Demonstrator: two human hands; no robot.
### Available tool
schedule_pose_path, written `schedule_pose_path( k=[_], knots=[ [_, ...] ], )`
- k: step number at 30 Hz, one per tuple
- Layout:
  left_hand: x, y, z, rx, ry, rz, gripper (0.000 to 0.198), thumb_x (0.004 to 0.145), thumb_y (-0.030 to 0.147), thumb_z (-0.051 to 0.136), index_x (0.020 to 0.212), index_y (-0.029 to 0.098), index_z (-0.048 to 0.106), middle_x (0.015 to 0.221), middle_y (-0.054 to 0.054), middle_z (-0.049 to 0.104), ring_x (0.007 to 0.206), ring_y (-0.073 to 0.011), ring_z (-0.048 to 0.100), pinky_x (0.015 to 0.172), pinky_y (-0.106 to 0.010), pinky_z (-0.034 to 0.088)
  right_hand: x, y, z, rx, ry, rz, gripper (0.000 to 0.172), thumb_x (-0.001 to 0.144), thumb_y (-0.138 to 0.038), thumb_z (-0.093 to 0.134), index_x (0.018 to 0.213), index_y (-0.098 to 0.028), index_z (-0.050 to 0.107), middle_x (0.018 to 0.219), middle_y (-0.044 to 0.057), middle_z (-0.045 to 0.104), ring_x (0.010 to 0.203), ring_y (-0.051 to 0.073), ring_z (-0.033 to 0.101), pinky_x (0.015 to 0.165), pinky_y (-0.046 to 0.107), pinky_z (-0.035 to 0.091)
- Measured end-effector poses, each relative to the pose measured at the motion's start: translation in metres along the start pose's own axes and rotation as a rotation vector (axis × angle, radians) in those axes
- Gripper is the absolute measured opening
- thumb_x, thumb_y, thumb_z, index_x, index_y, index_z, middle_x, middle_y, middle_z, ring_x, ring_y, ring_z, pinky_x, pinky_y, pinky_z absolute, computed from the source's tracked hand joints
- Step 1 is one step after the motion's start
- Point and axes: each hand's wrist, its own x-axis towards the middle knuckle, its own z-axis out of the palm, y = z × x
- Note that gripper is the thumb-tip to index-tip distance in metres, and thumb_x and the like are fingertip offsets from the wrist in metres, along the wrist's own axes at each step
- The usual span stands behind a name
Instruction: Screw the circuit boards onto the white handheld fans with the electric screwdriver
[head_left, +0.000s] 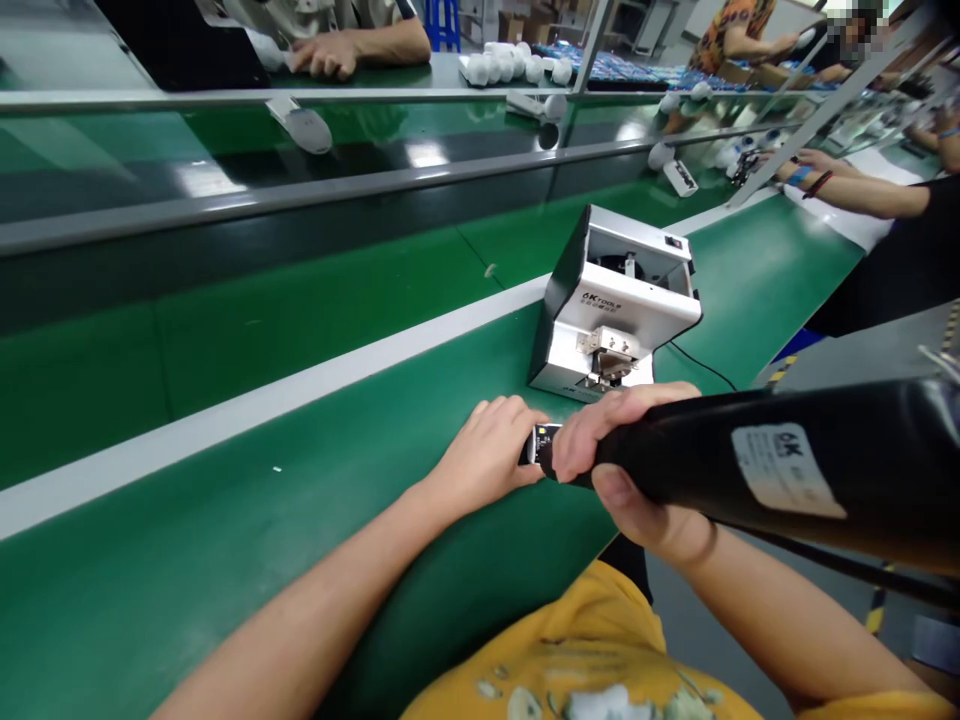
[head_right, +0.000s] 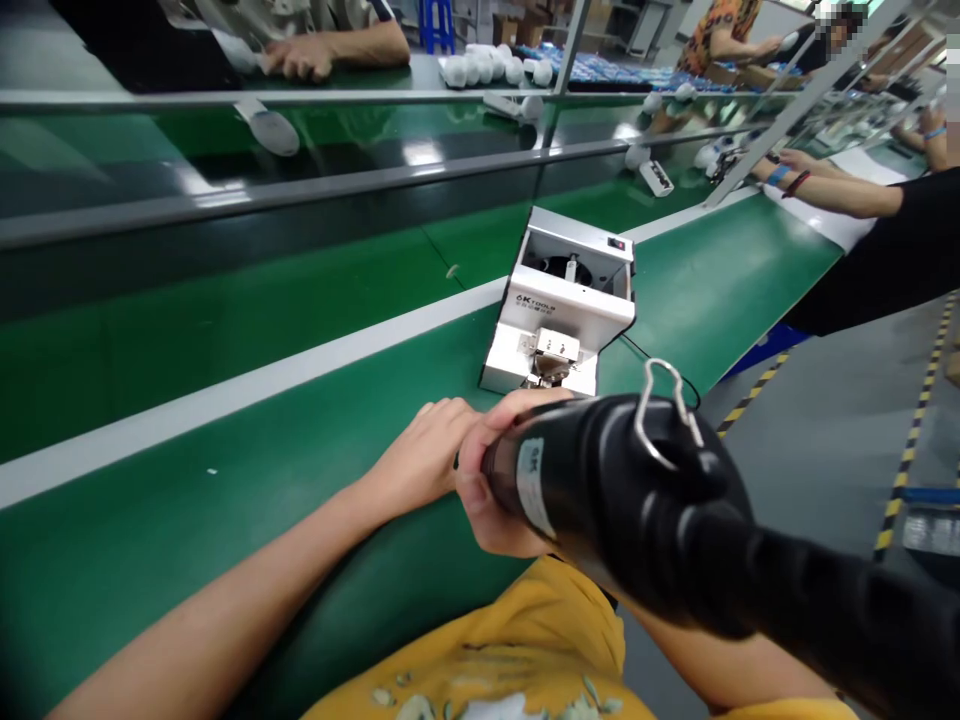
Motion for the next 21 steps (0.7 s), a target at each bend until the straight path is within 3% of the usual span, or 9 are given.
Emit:
schedule_pose_path(
  k=[2,5,8,10,12,14,16,18,21],
  knots=[
    [0.0,0.001,0.003,0.004,0.001,-0.001,0.026,0.088,0.033,0.07,0.109,0.019,0.064,0.102,-0.007,0.063,0.102,-0.0278,0.058,0.088,-0.04,0.044,0.0,0.0,0.0,0.026,-0.049,-0.083,0.036,0.088,-0.025,0.069,0.116,-0.029,0.048,0.076,-0.004,0.065,0.058,0.017,0.062,0.06,0.036,0.05],
    [0.003,0.003,-0.002,-0.04,0.005,-0.007,0.033,0.085,0.032,0.072,0.115,0.019,0.065,0.104,-0.007,0.064,0.102,-0.0271,0.059,0.09,-0.04,0.045,-0.001,-0.008,-0.002,0.018,-0.034,-0.081,0.038,0.09,-0.023,0.068,0.121,-0.028,0.048,0.08,-0.003,0.066,0.06,0.015,0.061,0.065,0.037,0.052],
    [0.004,-0.007,-0.027,-0.227,-0.017,-0.06,0.036,0.076,0.036,0.078,0.107,0.019,0.071,0.098,-0.005,0.066,0.09,-0.0224,0.062,0.079,-0.032,0.049,-0.002,-0.029,-0.008,0.135,0.067,-0.081,0.035,0.093,-0.023,0.067,0.122,-0.027,0.049,0.082,-0.001,0.066,0.064,0.017,0.062,0.065,0.039,0.054],
    [-0.001,-0.027,-0.053,-0.406,-0.04,-0.221,0.025,0.076,0.035,0.075,0.093,0.017,0.074,0.084,-0.003,0.067,0.072,-0.017,0.062,0.063,-0.025,0.048,-0.005,-0.043,-0.014,0.174,0.172,-0.074,0.032,0.092,-0.026,0.068,0.119,-0.025,0.05,0.08,-0.001,0.066,0.063,0.017,0.061,0.061,0.038,0.054],
    [-0.011,-0.056,-0.08,-0.643,0.005,-0.501,0.018,0.081,0.031,0.069,0.083,0.014,0.073,0.063,-0.002,0.063,0.053,-0.0122,0.056,0.048,-0.019,0.042,-0.009,-0.049,-0.021,0.139,0.309,-0.061,0.033,0.089,-0.03,0.072,0.115,-0.024,0.052,0.075,-0.001,0.065,0.059,0.017,0.058,0.058,0.035,0.052],
    [-0.023,-0.085,-0.1,-0.934,0.238,-0.814,0.018,0.083,0.027,0.067,0.079,0.01,0.07,0.049,0.0,0.056,0.039,-0.0099,0.049,0.037,-0.017,0.037,-0.015,-0.044,-0.026,0.106,0.422,-0.039,0.034,0.087,-0.032,0.073,0.113,-0.024,0.054,0.071,-0.002,0.064,0.058,0.017,0.057,0.057,0.034,0.052],
    [-0.029,-0.105,-0.111,-1.11,0.505,-0.982,0.017,0.087,0.025,0.067,0.087,0.008,0.067,0.051,-0.001,0.058,0.038,-0.0103,0.053,0.037,-0.016,0.045,-0.021,-0.031,-0.03,0.099,0.486,0.008,0.031,0.087,-0.03,0.072,0.112,-0.024,0.054,0.068,-0.002,0.063,0.057,0.017,0.057,0.057,0.034,0.053],
    [-0.028,-0.114,-0.114,-1.154,0.676,-0.996,0.019,0.094,0.026,0.062,0.099,0.008,0.063,0.06,-0.003,0.064,0.046,-0.0115,0.063,0.049,-0.018,0.056,-0.024,-0.018,-0.033,0.103,0.526,0.071,0.027,0.088,-0.026,0.069,0.11,-0.024,0.055,0.066,-0.002,0.062,0.056,0.017,0.058,0.057,0.034,0.055],
    [-0.015,-0.115,-0.109,-1.144,0.807,-0.985,0.029,0.104,0.034,0.048,0.11,0.007,0.057,0.064,-0.006,0.066,0.054,-0.0145,0.07,0.058,-0.021,0.062,-0.025,-0.006,-0.036,0.112,0.567,0.138,0.023,0.088,-0.022,0.065,0.108,-0.024,0.054,0.065,-0.002,0.061,0.055,0.018,0.059,0.056,0.035,0.055]
  ],
)
